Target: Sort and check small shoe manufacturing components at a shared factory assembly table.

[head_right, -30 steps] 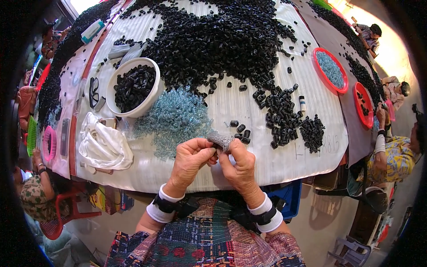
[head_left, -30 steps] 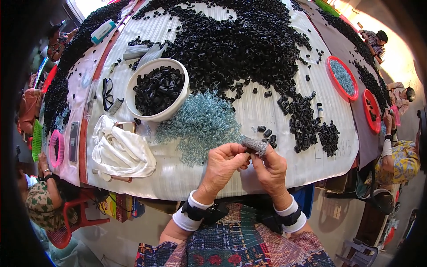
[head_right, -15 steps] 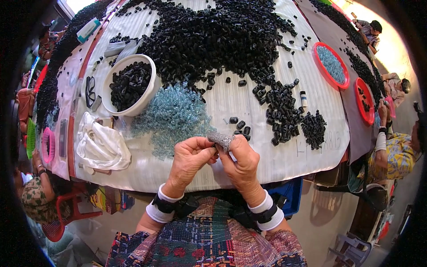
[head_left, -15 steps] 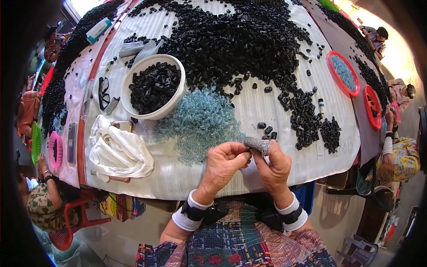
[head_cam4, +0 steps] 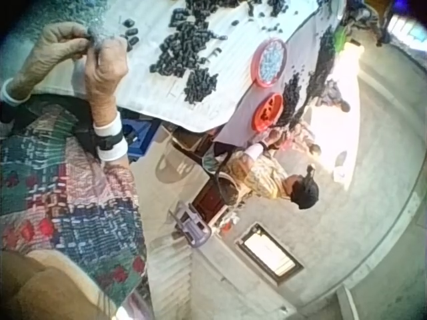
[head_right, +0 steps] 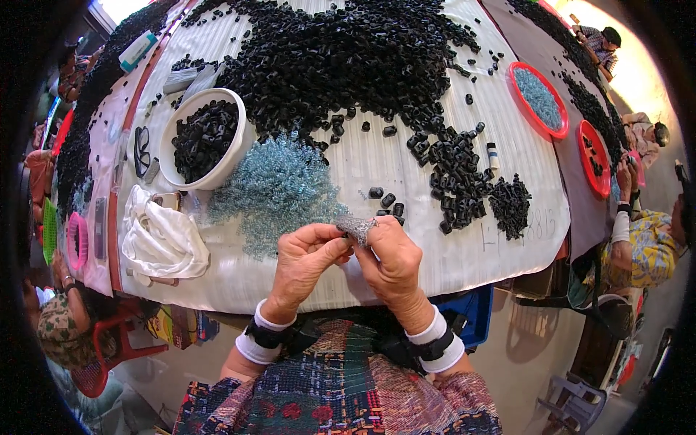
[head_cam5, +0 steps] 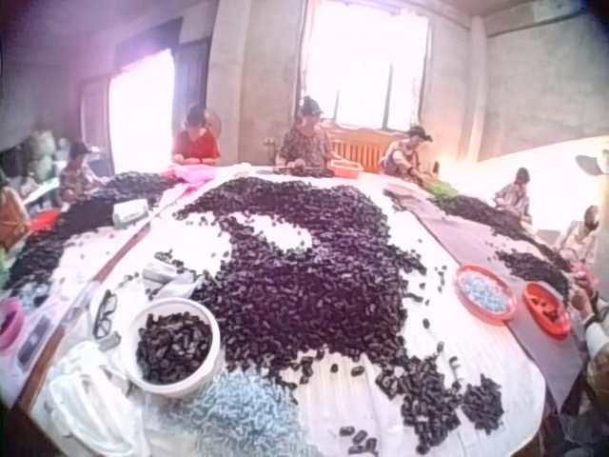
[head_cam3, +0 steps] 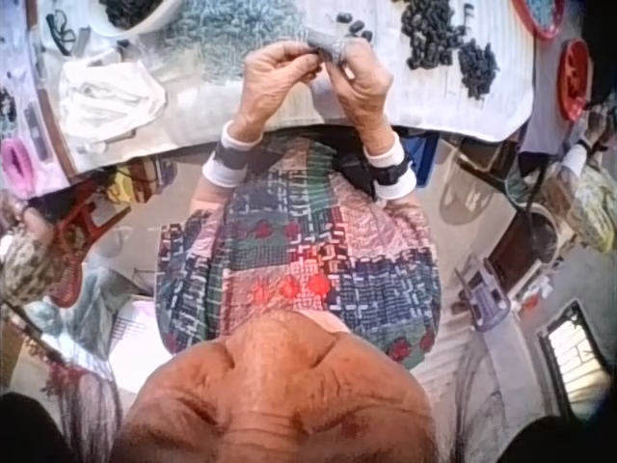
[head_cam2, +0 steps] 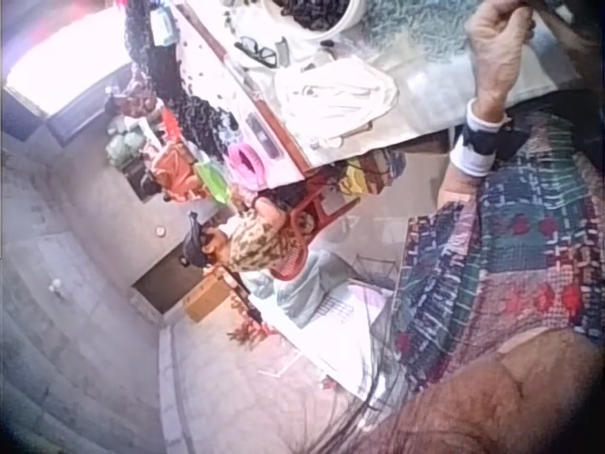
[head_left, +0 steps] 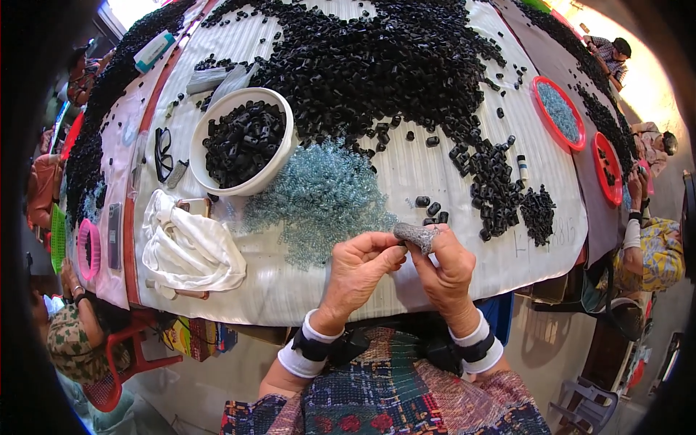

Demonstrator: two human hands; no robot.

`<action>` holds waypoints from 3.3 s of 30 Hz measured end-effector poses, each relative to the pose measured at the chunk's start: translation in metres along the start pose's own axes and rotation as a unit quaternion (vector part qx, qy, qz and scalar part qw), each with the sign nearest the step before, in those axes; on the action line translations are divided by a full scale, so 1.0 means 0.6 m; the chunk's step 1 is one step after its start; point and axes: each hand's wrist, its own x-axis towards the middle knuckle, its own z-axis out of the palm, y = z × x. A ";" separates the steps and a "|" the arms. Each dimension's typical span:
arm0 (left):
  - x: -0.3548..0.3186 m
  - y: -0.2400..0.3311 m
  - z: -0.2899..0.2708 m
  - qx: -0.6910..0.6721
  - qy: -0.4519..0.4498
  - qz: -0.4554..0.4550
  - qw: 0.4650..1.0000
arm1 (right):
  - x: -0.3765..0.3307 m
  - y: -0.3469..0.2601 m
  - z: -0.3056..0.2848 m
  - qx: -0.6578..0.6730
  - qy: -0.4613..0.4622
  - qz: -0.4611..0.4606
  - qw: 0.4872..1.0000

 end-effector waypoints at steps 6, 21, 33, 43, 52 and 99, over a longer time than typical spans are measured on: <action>-0.004 -0.004 0.000 0.025 -0.012 0.019 0.999 | -0.003 -0.012 -0.004 -0.022 -0.020 -0.016 0.999; 0.002 0.016 -0.005 -0.049 0.024 -0.042 0.998 | -0.006 -0.018 0.002 0.042 -0.073 0.026 0.996; 0.002 0.015 -0.007 -0.054 0.008 -0.036 0.998 | -0.009 -0.016 0.023 -0.092 -0.049 -0.058 0.993; 0.004 0.021 0.001 -0.022 0.023 -0.043 0.999 | 0.002 -0.018 0.016 -0.137 -0.049 -0.081 0.986; 0.003 0.012 -0.005 -0.016 0.009 -0.041 0.999 | -0.001 -0.007 0.013 -0.075 -0.032 -0.069 0.994; -0.018 0.074 0.013 0.033 -0.090 -0.005 0.995 | 0.006 -0.049 -0.019 0.027 -0.010 -0.067 0.997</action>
